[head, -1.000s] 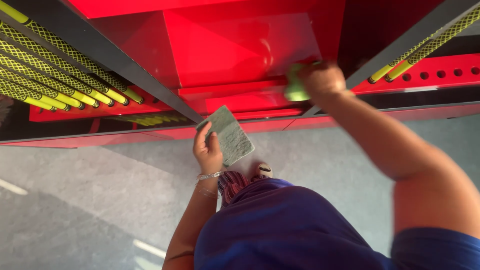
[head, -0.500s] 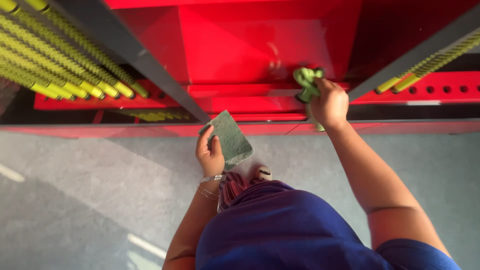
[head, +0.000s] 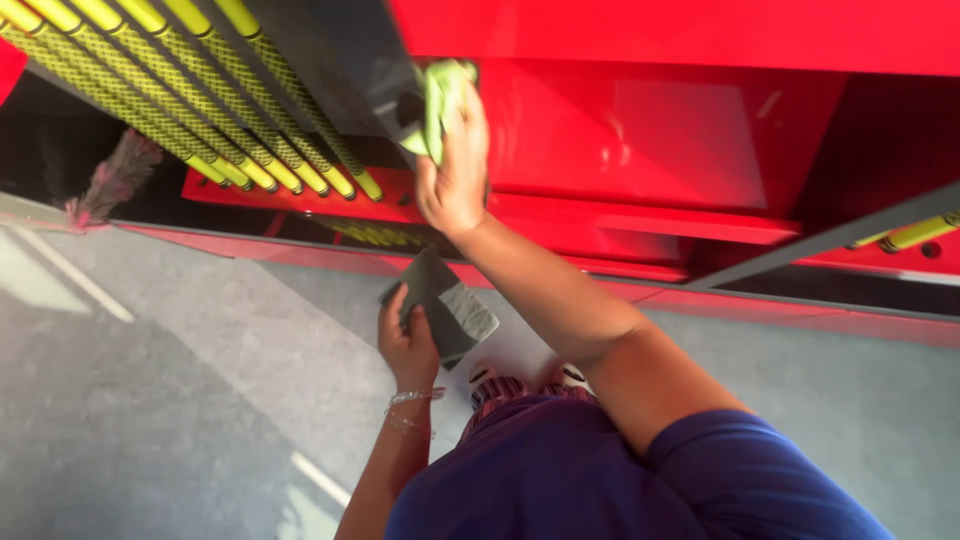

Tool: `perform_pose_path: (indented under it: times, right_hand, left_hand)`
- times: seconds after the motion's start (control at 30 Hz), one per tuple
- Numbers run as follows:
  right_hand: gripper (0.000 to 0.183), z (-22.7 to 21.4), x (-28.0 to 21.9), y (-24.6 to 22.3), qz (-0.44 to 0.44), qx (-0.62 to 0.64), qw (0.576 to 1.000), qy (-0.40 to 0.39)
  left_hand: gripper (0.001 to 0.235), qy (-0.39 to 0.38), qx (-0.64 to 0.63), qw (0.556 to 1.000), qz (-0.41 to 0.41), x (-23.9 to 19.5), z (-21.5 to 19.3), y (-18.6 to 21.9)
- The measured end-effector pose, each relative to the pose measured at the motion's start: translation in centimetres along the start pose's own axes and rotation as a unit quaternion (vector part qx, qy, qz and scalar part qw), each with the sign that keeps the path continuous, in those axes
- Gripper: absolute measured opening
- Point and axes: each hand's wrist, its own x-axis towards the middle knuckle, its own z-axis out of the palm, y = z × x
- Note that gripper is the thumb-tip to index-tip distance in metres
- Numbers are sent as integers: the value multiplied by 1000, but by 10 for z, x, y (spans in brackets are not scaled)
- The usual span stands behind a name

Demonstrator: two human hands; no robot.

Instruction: The person wipes the glossy red panels, edges, and lower sections of a storage cabinet using a green microfiber cloth and a green scrub pad, working along the unit from the upper shelves down to the lower panels and seams.

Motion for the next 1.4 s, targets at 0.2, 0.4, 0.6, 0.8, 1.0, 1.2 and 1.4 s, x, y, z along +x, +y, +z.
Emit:
perform_pose_path:
  times: [0.2,0.4,0.6,0.8,1.0,1.2,1.4]
  right_hand:
    - [66,-6,-71,37,54,-76,994,-53]
    - [55,-20,-56,16,91,12,995,-36]
    - [55,8,45,-36,-231,-249,940,-7]
    - [55,-12,25,-10,-310,-411,842,-163]
    - [53,-41,-78,62,-338,-400,788,-323]
    - [60,-51,-27,53,-374,-428,781,-259]
    - [58,-44,66,23,-316,-411,849,-104]
  left_hand:
    - [35,4,48,999,-6,10,-29,-29]
    - [35,-50,28,995,83,28,-17,-26]
    - [36,-79,-9,992,95,54,-26,6]
    - [36,-62,-47,995,63,61,-45,1]
    - [40,-70,-6,993,95,48,-55,-5]
    - [41,-75,-32,992,100,54,-60,3]
    - [42,-85,-41,989,114,58,-54,4]
